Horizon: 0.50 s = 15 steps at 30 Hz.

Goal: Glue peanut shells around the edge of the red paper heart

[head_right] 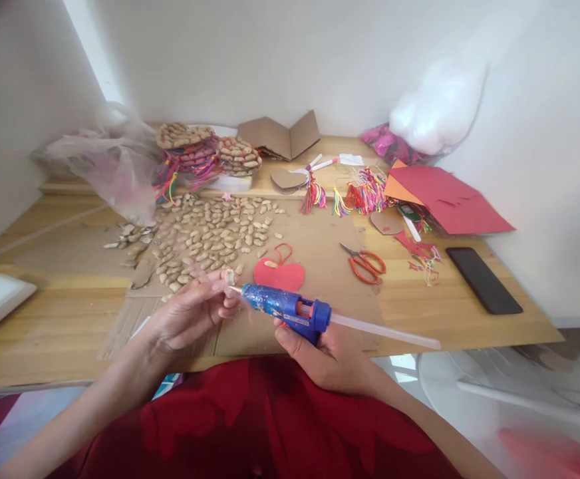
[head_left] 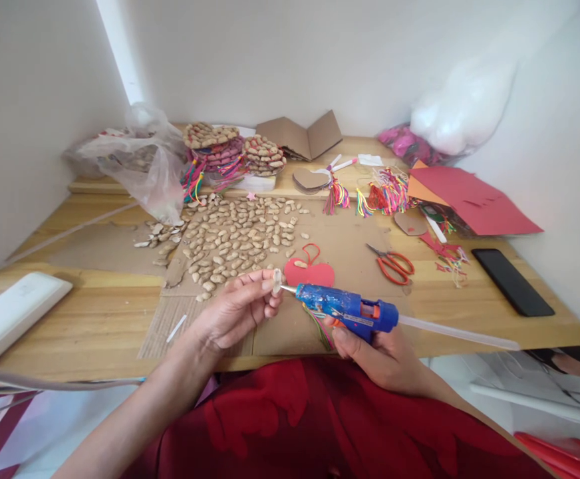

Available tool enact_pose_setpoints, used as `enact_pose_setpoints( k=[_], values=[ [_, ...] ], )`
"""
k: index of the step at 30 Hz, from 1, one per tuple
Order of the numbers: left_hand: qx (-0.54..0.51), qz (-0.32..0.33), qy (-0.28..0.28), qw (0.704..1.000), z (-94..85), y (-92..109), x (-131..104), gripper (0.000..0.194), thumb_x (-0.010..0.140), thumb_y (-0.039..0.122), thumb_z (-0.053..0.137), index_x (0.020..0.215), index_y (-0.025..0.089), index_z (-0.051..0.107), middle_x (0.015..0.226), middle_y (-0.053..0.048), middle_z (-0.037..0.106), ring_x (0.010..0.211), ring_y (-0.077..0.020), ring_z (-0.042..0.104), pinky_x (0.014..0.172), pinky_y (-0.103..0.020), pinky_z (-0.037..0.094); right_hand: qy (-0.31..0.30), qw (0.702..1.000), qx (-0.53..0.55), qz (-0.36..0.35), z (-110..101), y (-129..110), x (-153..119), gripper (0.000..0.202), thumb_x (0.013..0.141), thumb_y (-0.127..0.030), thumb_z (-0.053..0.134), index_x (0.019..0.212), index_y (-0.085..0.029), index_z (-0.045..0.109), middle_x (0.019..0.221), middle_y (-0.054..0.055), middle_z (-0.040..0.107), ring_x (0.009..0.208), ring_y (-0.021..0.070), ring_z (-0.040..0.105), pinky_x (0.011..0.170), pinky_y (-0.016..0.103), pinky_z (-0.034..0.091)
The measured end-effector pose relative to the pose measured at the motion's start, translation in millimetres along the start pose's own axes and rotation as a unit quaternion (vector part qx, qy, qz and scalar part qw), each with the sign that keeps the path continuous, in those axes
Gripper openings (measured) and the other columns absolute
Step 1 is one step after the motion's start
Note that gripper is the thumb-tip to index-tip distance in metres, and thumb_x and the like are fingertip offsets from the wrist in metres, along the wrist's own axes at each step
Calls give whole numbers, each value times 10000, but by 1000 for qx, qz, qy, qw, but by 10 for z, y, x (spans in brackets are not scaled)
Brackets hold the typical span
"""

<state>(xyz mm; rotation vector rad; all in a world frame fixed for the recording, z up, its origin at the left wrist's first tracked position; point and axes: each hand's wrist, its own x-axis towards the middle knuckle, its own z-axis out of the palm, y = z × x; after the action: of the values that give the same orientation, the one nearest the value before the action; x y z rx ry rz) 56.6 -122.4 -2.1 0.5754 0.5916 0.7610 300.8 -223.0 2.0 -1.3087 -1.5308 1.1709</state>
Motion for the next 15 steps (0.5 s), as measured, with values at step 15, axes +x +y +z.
enact_pose_setpoints(
  k=[15],
  values=[
    [-20, 28, -7, 999, -14, -42, 29, 264, 730, 301, 968, 775, 143, 762, 688, 0, 658, 628, -78, 599, 577, -149, 519, -63, 996, -55, -30, -38, -142, 40, 206, 1016, -313, 617, 825, -244, 584, 718, -34, 552, 668, 158, 523, 631, 298, 412]
  ],
)
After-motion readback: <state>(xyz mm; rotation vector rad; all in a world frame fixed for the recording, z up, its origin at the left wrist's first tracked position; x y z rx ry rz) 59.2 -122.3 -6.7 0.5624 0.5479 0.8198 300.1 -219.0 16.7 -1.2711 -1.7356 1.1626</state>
